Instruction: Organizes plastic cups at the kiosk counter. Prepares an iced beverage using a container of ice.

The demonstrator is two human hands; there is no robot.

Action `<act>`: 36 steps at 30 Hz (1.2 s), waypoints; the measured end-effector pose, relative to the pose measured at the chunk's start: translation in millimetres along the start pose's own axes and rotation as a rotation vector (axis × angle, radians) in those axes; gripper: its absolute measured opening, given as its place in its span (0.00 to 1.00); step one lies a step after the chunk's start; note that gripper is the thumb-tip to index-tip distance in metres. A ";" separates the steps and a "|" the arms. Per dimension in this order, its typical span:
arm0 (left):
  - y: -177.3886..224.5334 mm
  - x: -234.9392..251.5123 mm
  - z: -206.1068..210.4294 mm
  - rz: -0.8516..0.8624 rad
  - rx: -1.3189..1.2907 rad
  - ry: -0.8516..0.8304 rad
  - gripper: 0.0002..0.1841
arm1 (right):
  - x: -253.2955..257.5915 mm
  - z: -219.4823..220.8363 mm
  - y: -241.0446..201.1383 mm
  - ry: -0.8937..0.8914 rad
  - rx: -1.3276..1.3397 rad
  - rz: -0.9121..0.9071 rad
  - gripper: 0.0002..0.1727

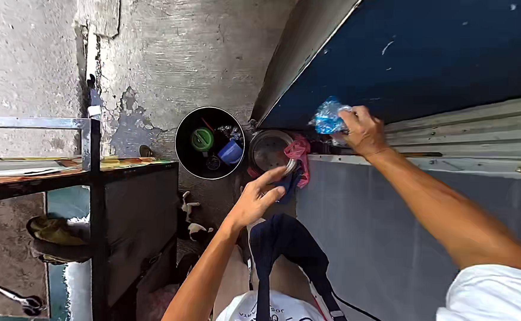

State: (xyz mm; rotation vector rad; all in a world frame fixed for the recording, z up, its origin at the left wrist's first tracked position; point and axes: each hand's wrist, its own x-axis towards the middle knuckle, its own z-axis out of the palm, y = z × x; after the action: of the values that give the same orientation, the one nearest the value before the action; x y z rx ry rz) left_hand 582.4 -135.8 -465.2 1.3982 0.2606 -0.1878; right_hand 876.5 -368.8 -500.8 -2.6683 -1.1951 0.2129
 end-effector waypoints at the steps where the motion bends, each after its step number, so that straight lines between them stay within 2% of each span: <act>1: -16.9 -15.5 -8.6 -0.077 0.002 -0.021 0.32 | 5.1 3.5 34.6 -0.106 -0.086 0.086 0.28; 3: -56.3 -52.9 -24.9 -0.279 0.010 0.099 0.29 | 10.5 14.9 96.1 -0.299 -0.226 0.365 0.34; 6: -113.8 -120.2 -46.6 -0.586 0.217 0.343 0.30 | 10.9 48.3 154.3 -0.541 -0.296 1.022 0.72; 7: -126.6 -144.8 -52.1 -0.662 0.282 0.385 0.31 | 15.3 62.7 162.8 -0.612 -0.294 1.133 0.74; 8: -135.8 -169.2 -53.9 -0.722 0.318 0.416 0.31 | 19.5 73.2 164.2 -0.674 -0.305 1.115 0.66; 10: -144.7 -214.7 -50.8 -0.831 0.320 0.437 0.30 | 25.5 85.0 154.0 -0.810 -0.357 0.874 0.38; 11: -146.5 -233.5 -47.8 -0.869 0.309 0.437 0.29 | 31.2 84.8 138.9 -0.847 -0.318 0.781 0.32; 14: -141.4 -274.3 -33.5 -0.935 0.269 0.479 0.27 | 47.1 83.7 67.8 -0.751 0.000 0.627 0.30; 17: -134.8 -286.9 -21.0 -0.922 0.255 0.579 0.21 | 45.7 92.6 -17.7 -0.665 0.231 0.445 0.28; 19: -135.3 -264.7 -32.0 -0.842 0.299 0.628 0.18 | 41.2 105.6 -78.4 -0.672 0.402 0.369 0.26; 21: -143.7 -220.8 -55.6 -0.718 0.394 0.674 0.17 | 28.6 130.2 -132.8 -0.721 0.531 0.300 0.25; 24: -179.1 -128.1 -116.3 -0.581 0.564 0.668 0.18 | 26.6 183.1 -194.6 -0.782 0.485 0.114 0.26; 26: -219.9 -61.6 -159.5 -0.646 0.610 0.571 0.21 | 36.9 216.2 -217.9 -0.810 0.406 -0.024 0.26; 28: -279.3 3.2 -195.9 -0.746 0.591 0.516 0.24 | 46.3 237.8 -224.7 -0.788 0.384 -0.084 0.26; 31: -368.1 80.2 -226.6 -0.932 0.568 0.485 0.33 | 47.5 265.3 -215.4 -0.657 0.447 0.021 0.24; 34: -440.0 129.2 -227.1 -1.168 0.515 0.518 0.53 | 64.9 311.8 -201.0 -0.678 0.411 0.110 0.24; 36: -482.5 148.1 -227.0 -1.237 0.549 0.552 0.67 | 91.9 354.1 -200.1 -0.757 0.339 0.156 0.27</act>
State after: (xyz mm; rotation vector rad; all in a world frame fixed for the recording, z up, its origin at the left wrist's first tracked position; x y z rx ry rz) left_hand 571.9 12.3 -998.3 1.6286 1.6255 -0.9408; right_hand 717.0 -123.5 -797.9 -2.4163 -0.9753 1.4066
